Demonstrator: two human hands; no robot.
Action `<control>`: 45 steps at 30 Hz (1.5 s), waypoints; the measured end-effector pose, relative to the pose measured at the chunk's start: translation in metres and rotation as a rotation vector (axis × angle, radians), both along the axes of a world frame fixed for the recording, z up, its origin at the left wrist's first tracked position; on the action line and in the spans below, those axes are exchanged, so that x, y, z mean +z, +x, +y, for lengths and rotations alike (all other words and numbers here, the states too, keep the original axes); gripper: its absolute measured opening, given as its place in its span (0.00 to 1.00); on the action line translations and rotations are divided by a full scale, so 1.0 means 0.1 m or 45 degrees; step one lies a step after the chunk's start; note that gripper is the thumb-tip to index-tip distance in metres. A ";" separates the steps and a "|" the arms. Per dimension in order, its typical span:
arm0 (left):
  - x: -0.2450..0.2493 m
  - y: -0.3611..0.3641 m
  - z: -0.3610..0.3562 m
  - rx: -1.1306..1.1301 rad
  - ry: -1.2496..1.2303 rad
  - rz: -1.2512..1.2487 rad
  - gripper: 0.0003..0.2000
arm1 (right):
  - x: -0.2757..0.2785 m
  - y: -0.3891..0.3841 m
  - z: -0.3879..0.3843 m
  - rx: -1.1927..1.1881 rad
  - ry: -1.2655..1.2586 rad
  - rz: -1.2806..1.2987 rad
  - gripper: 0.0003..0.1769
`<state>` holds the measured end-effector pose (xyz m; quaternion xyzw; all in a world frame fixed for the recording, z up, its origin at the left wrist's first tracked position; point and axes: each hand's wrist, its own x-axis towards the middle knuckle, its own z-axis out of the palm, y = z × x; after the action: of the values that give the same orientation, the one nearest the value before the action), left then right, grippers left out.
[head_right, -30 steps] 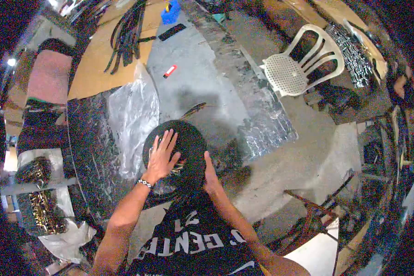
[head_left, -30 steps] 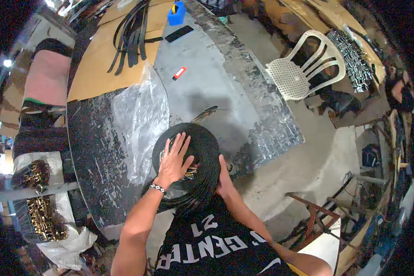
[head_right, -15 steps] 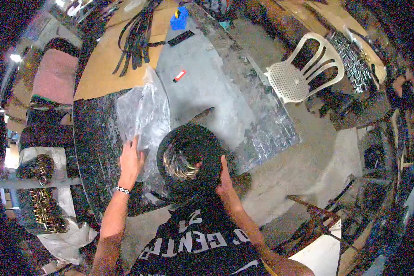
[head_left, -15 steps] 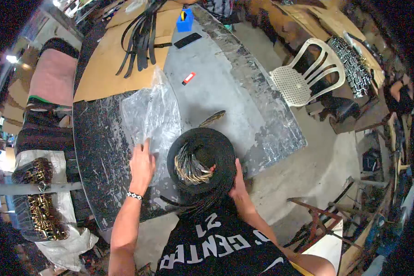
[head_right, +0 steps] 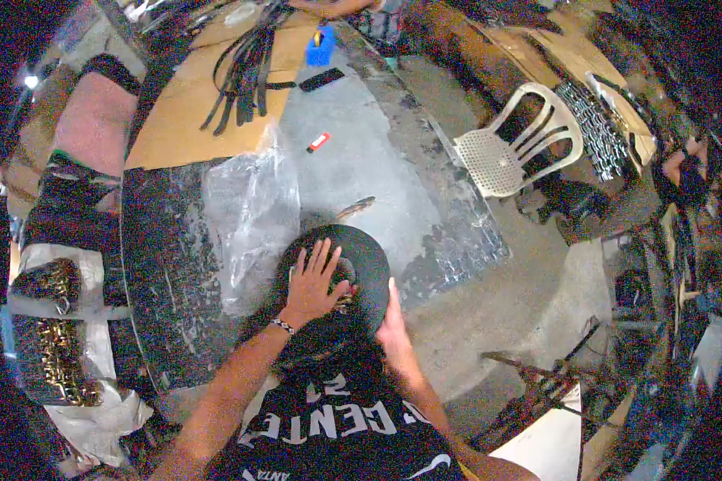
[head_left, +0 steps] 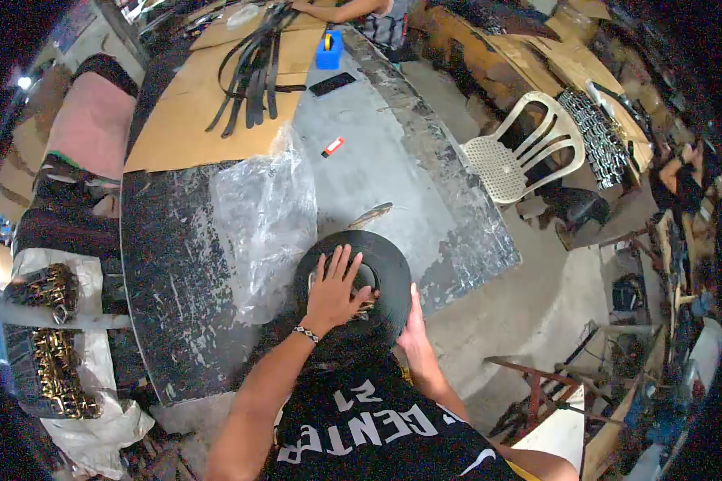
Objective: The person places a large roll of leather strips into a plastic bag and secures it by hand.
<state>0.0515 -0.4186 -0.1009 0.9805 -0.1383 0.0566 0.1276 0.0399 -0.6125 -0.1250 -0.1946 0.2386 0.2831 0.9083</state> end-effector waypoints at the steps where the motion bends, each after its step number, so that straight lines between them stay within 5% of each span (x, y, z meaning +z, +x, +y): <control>1: -0.02 0.00 -0.01 -0.014 -0.012 0.011 0.34 | -0.01 -0.02 -0.03 0.008 -0.001 -0.006 0.41; 14: -0.08 0.02 0.03 -0.039 0.099 0.090 0.37 | -0.09 -0.01 0.00 0.026 -0.263 0.017 0.38; 16: 0.01 0.08 0.03 0.029 -0.145 0.142 0.42 | -0.17 0.01 0.01 0.004 -0.254 0.026 0.38; 21: 0.46 0.69 0.02 -0.133 -0.111 0.105 0.53 | -0.05 0.09 0.01 0.080 -0.214 0.015 0.40; 24: 0.45 0.95 -0.01 -0.403 0.374 0.111 0.49 | -0.05 0.16 0.02 0.139 -0.215 -0.056 0.40; 26: -0.01 0.98 -0.02 -0.308 0.312 0.042 0.47 | 0.19 0.18 0.05 0.138 -0.273 0.001 0.40; 32: -0.04 0.95 -0.10 -0.249 0.194 0.007 0.35 | -0.05 0.13 0.02 0.131 -0.262 -0.119 0.41; 39: -0.15 0.98 -0.02 -0.207 0.177 -0.146 0.33 | 0.44 0.15 0.14 0.150 -0.342 0.030 0.42; 45: 0.52 1.19 0.17 -0.431 -0.060 0.509 0.46 | -0.13 0.15 -0.05 0.215 -0.289 -0.101 0.44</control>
<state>0.1704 -0.4011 -0.0488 0.9319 -0.2711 -0.1573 0.1827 0.0547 -0.6177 -0.1383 -0.3263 0.2159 0.3220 0.8621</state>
